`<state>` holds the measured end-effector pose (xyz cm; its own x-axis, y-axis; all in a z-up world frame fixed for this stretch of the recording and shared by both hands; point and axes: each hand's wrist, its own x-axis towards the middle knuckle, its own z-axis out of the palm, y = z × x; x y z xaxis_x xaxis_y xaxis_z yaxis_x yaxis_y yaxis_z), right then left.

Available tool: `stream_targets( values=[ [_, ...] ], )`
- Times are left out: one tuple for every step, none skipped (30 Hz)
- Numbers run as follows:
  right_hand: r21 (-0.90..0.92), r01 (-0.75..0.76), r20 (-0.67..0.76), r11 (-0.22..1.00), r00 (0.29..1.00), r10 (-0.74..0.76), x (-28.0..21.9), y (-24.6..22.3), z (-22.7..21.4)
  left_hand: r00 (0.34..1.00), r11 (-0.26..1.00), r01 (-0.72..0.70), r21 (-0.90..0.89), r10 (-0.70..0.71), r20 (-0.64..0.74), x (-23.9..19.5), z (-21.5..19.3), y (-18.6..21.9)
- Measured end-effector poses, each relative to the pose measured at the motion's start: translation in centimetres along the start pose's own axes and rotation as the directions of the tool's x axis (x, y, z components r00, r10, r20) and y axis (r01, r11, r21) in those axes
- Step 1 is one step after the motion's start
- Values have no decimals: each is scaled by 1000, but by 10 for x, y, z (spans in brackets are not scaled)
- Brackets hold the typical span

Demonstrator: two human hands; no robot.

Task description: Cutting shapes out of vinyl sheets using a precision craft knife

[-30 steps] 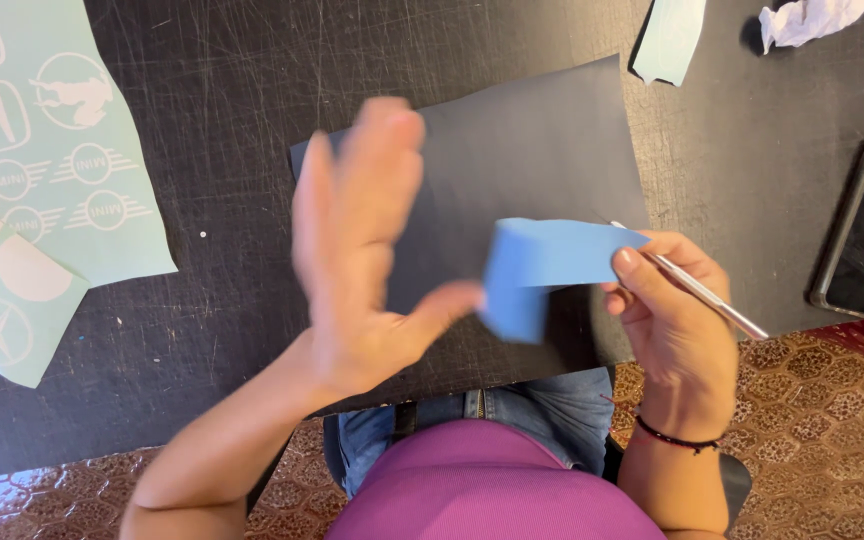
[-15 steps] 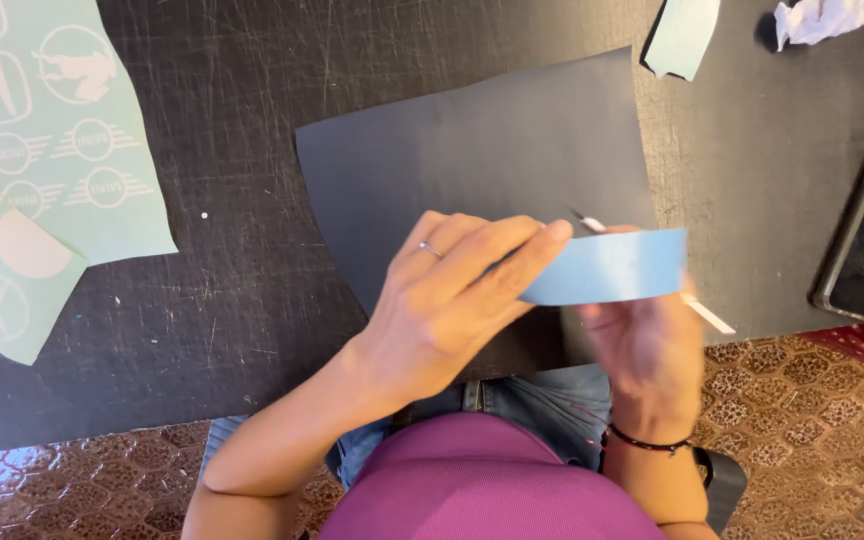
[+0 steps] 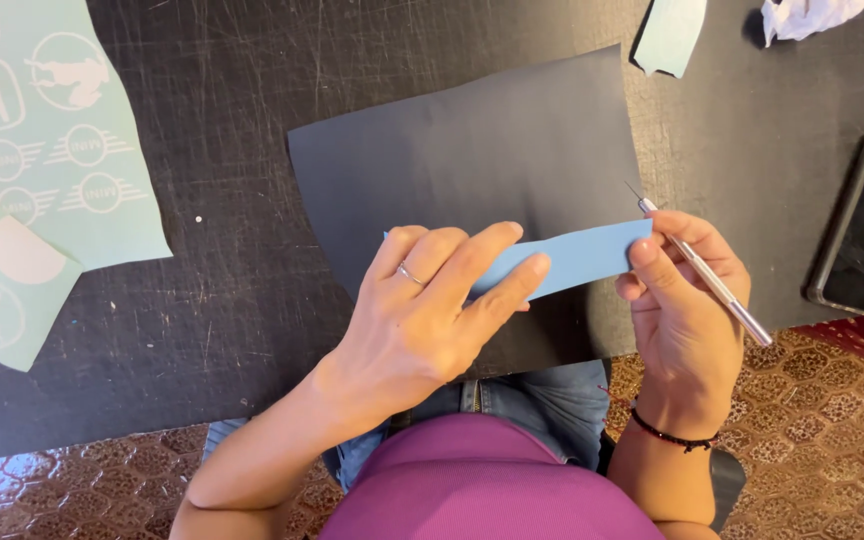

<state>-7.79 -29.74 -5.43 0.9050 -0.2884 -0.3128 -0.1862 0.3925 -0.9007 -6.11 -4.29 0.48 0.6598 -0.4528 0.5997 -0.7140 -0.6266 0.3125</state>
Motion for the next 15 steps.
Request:
stream_targets(
  values=[
    [1, 0, -1, 1000, 1000, 0, 0, 0, 0, 1000, 1000, -1, 0, 1, 1, 0, 0, 0],
    [8, -1, 4, 1000, 1000, 1, 0, 0, 0, 1000, 1000, -3, -2, 3, -4, 0, 0, 0],
    [16, -2, 9, 1000, 1000, 2, 0, 0, 0, 1000, 1000, -4, -3, 4, -9, 0, 0, -1],
    [16, -2, 10, 1000, 1000, 2, 0, 0, 0, 1000, 1000, -4, -3, 4, -10, -1, 1, -1],
    [1, -6, 1, 1000, 1000, 6, 0, -1, 1, 1000, 1000, -3, 5, 3, -9, -2, 2, -2],
    [-14, -11, -10, 1000, 1000, 10, -1, -2, 1, 1000, 1000, -3, 12, 3, -8, -3, 3, -3],
    [-14, -11, -11, 1000, 1000, 10, -1, -2, 1, 1000, 1000, -3, 11, 3, -8, -4, 3, -4],
    [-21, -11, -15, 1000, 1000, 10, -2, -3, 2, 1000, 1000, -1, 5, 1, -3, -4, 3, -5],
    [-27, -10, -19, 1000, 1000, 10, -2, -3, 2, 1000, 1000, 1, -2, -1, 1, -4, 3, -5],
    [-27, -11, -20, 1000, 1000, 10, -2, -3, 2, 1000, 1000, 1, -3, -1, 1, -5, 4, -6],
    [-34, -10, -24, 999, 1000, 9, -2, -3, 2, 1000, 1000, 5, -3, -5, 3, -5, 4, -6],
    [-40, -9, -28, 999, 1000, 8, -3, -3, 2, 1000, 1000, 8, -3, -8, 4, -5, 4, -7],
    [-40, -9, -29, 999, 1000, 8, -3, -3, 4, 1000, 1000, 8, -3, -8, 4, -5, 4, -8],
    [-101, 21, -39, 995, 999, -25, -4, -3, 7, 1000, 1000, 6, -4, -6, 17, -4, 3, -9],
    [-162, 50, -47, 986, 997, -58, -5, -3, 9, 1000, 1000, 4, -4, -3, 30, -4, 3, -9]
  ],
)
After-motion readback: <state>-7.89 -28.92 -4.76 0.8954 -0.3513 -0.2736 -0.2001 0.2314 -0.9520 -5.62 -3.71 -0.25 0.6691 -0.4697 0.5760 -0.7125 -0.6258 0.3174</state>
